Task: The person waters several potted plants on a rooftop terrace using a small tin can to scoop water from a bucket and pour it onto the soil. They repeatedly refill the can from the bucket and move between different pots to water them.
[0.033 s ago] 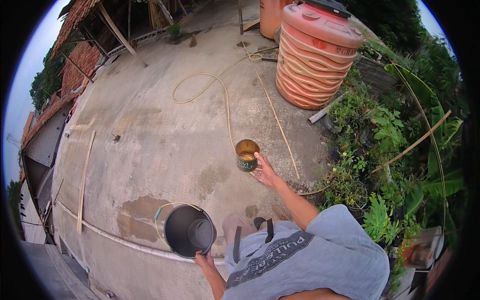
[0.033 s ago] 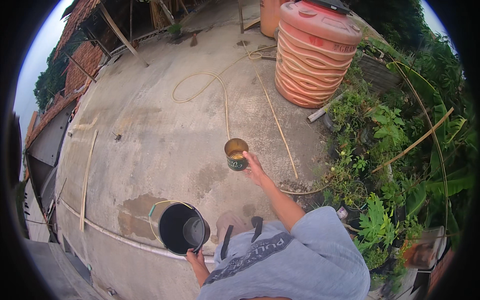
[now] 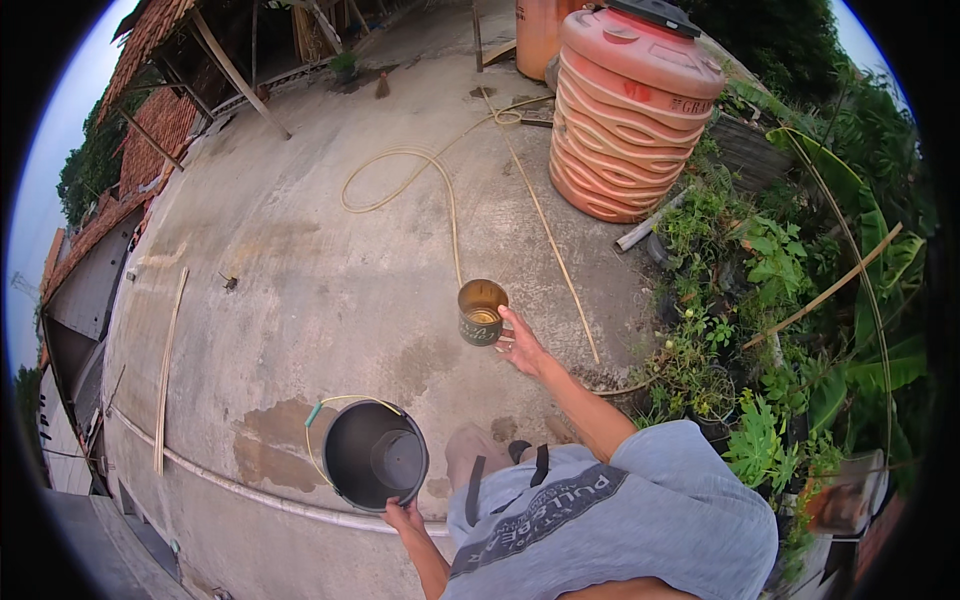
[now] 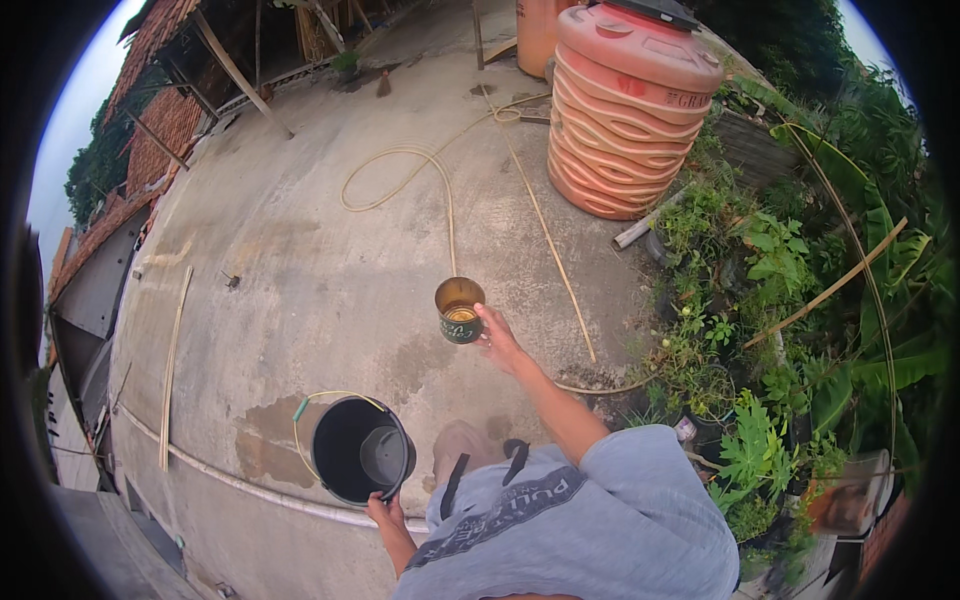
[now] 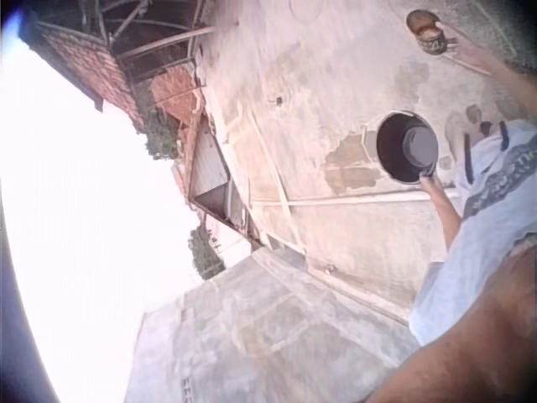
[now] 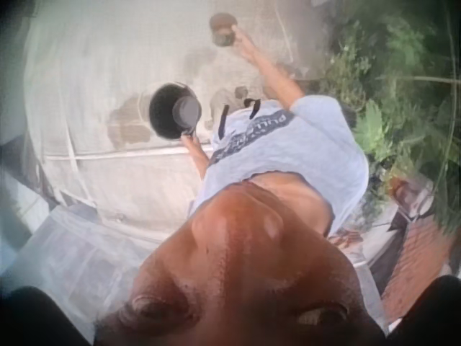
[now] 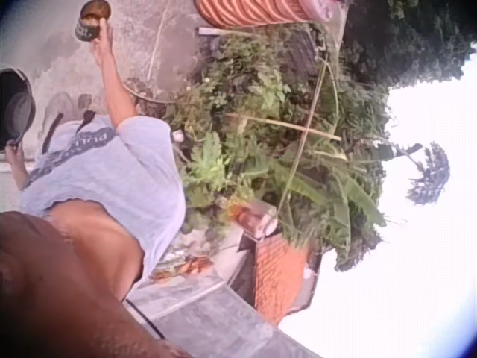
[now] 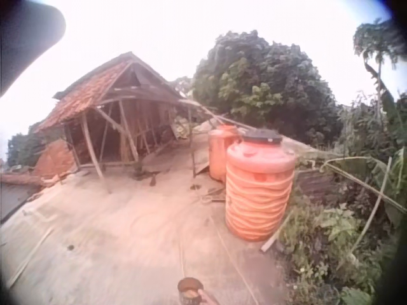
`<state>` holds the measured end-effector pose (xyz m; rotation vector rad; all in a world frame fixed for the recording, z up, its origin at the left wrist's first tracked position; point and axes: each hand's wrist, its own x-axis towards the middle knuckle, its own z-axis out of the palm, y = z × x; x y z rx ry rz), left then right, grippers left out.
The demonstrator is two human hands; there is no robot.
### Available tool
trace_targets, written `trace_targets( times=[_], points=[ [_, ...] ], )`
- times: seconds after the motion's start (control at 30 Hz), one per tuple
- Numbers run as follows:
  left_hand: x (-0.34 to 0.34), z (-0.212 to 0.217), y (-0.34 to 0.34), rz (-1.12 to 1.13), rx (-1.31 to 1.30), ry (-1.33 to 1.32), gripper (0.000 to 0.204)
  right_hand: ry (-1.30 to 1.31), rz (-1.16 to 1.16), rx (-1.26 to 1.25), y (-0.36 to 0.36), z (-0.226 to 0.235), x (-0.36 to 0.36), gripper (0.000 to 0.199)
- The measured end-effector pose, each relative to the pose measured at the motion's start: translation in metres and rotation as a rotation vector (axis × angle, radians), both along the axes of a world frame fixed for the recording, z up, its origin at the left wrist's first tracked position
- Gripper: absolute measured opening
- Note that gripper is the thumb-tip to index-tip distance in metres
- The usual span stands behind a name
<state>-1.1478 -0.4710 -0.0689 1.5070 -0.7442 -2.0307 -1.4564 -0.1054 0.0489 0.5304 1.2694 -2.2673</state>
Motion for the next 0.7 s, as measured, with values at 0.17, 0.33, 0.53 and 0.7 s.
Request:
trace_targets(
  times=[0.17, 0.33, 0.53, 0.7],
  points=[
    [-0.216, 0.072, -0.002, -0.372, -0.148, 0.043, 0.063, 0.096, 0.067, -0.101, -0.064, 0.011, -0.112, 0.091],
    [-0.404, 0.079, 0.001, -0.642, -0.108, 0.065, 0.059, 0.057, -0.131, -0.125, -0.065, -0.003, -0.225, 0.109],
    [-0.638, 0.104, 0.013, -1.098, -0.161, 0.022, 0.055, 0.071, -0.407, -0.219, -0.035, 0.033, -0.357, 0.104],
    [-0.788, 0.113, 0.068, -1.251, -0.17, 0.042, 0.054, 0.1, -0.531, -0.205, 0.007, 0.027, -0.461, 0.085]
  ],
)
